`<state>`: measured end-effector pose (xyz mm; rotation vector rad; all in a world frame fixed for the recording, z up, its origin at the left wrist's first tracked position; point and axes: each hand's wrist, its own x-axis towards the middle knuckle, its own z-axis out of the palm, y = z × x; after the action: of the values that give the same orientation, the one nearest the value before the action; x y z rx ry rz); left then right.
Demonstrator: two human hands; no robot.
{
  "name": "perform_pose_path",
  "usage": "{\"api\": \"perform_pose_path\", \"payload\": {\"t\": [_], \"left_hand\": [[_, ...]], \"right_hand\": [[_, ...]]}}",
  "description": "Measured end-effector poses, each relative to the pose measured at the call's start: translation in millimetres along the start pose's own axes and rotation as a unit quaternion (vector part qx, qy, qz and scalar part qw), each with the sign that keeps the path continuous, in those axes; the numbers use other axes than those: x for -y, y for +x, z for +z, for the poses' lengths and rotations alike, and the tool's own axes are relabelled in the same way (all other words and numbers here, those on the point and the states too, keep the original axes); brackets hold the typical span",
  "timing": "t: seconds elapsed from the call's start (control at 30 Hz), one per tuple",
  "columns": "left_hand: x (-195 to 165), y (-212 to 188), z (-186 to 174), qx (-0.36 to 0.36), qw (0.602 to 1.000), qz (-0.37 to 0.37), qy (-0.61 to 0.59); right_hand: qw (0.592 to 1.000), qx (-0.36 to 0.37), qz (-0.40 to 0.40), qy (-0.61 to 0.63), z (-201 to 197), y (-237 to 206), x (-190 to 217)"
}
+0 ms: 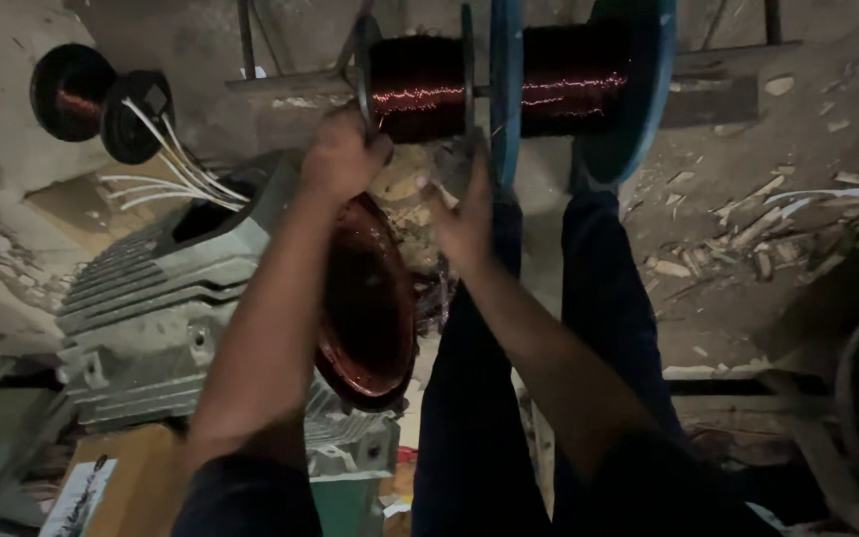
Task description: The person ties a bundle of copper coil windings together with white twine on a wooden coil former, knotting the string around the windings. They then stack cardboard coil formers onto a spindle on the workbench, handle a spool of copper wire, and strip or bend a length of copper wire by hand.
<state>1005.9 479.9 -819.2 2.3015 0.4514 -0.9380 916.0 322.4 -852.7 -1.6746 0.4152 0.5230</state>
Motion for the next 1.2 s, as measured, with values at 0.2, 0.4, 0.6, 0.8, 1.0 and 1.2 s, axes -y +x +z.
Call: {"api": "perform_pose_path", "payload": {"t": [0.2, 0.4, 0.6, 0.8, 1.0, 1.2], "left_hand": [[-13, -5, -6, -0.026, 0.999, 0.017, 0.003], [-28, 1, 7, -0.019, 0.996, 0.075, 0.044], [-26, -14, 16, -0.087, 0.989, 0.020, -0.114], [-24, -46, 33, -0.031, 0.943, -0.181, -0.279], [-19, -82, 44, -0.061, 0.883, -0.110, -0.453], [-19, -106, 43, -0.003, 0.849, -0.052, -0.526]], "right_hand": [[0.989, 0.066, -0.061, -0.122, -30, -35, -5], [0.968, 0.144, -0.030, -0.205, -69, -41, -14], [0.958, 0.174, -0.029, -0.227, -94, -36, -13], [0.961, 0.148, -0.066, -0.225, -128, -31, -11], [0.928, 0.126, -0.147, -0.318, -194, -28, 6], [0.929, 0.097, -0.114, -0.338, -228, -22, 42]]}}
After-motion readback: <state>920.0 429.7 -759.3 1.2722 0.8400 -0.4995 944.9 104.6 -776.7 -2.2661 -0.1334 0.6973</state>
